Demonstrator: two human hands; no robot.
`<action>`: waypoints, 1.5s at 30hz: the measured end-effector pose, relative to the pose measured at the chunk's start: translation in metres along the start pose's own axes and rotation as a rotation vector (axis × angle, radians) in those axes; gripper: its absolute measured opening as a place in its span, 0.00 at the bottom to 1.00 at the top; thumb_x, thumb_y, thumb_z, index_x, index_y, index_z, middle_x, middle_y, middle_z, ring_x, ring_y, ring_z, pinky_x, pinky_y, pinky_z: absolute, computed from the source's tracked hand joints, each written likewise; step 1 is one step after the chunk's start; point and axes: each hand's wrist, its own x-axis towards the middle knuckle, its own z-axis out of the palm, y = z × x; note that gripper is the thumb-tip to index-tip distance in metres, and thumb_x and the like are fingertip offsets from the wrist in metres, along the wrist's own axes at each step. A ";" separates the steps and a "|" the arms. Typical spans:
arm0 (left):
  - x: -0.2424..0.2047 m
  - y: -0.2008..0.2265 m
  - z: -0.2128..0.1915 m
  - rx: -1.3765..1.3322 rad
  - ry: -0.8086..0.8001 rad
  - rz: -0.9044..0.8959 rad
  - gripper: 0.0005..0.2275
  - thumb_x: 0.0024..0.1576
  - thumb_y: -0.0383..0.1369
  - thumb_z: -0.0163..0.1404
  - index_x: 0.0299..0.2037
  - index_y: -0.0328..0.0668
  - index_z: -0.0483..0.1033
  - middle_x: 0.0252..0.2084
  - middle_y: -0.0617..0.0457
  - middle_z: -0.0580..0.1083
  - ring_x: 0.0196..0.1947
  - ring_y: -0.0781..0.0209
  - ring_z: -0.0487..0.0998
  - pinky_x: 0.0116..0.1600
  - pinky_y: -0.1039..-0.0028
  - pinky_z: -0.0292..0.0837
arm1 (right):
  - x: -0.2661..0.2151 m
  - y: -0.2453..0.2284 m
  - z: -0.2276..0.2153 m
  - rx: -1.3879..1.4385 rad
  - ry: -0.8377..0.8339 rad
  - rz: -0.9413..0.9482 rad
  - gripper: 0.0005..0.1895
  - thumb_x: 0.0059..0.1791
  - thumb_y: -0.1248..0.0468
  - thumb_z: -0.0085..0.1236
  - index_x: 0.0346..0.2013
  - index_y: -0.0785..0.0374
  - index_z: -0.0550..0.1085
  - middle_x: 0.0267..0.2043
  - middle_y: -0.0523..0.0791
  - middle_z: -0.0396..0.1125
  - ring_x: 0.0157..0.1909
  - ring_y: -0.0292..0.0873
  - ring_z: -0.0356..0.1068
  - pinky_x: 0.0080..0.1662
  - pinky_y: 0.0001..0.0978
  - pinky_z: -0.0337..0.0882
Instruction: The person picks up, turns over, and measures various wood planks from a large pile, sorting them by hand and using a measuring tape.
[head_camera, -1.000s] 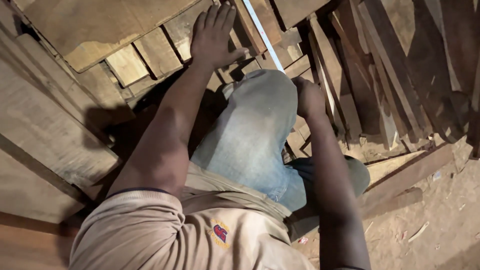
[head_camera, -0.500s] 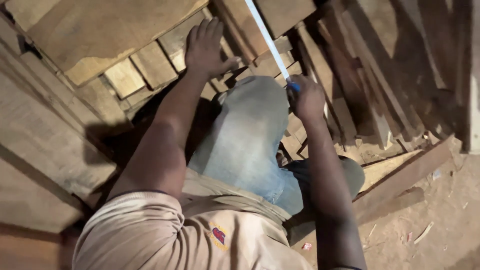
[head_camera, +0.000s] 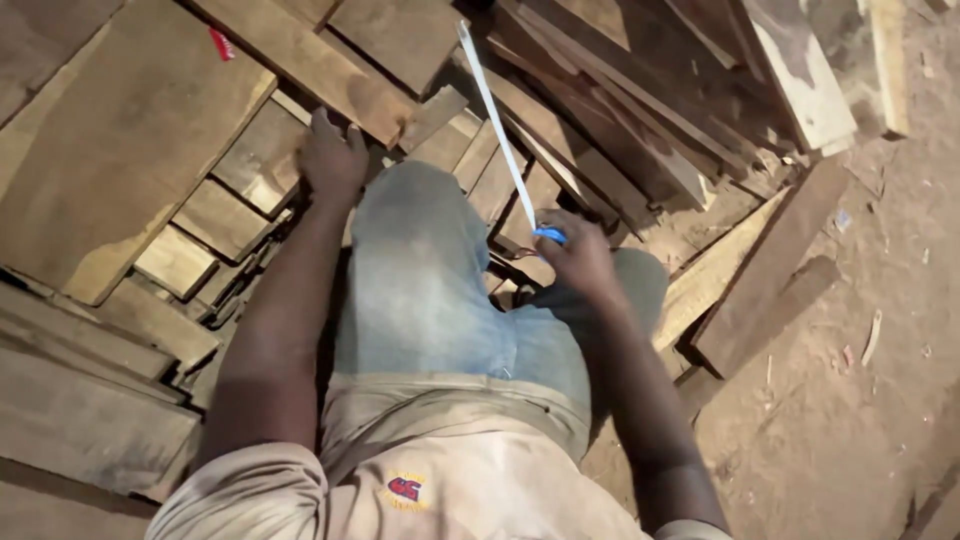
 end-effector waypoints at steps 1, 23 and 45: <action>0.011 0.000 0.016 -0.099 -0.014 -0.042 0.34 0.61 0.46 0.48 0.73 0.30 0.60 0.55 0.37 0.74 0.57 0.39 0.74 0.63 0.52 0.71 | -0.002 0.004 0.004 0.069 0.016 0.004 0.16 0.47 0.60 0.60 0.47 0.63 0.77 0.44 0.50 0.75 0.45 0.51 0.77 0.49 0.38 0.75; -0.052 0.045 -0.180 -1.176 -0.168 -0.158 0.23 0.57 0.24 0.54 0.63 0.22 0.68 0.54 0.41 0.76 0.49 0.49 0.82 0.53 0.61 0.83 | -0.008 -0.005 0.001 0.059 0.013 -0.010 0.18 0.44 0.64 0.60 0.49 0.62 0.78 0.47 0.49 0.75 0.44 0.51 0.78 0.48 0.38 0.76; -0.140 0.443 0.055 -0.511 -0.852 0.878 0.35 0.60 0.61 0.50 0.59 0.30 0.69 0.54 0.37 0.73 0.53 0.50 0.75 0.53 0.64 0.75 | -0.011 0.019 0.003 -0.208 -0.042 0.161 0.18 0.41 0.63 0.60 0.47 0.54 0.79 0.43 0.49 0.76 0.44 0.53 0.76 0.47 0.45 0.74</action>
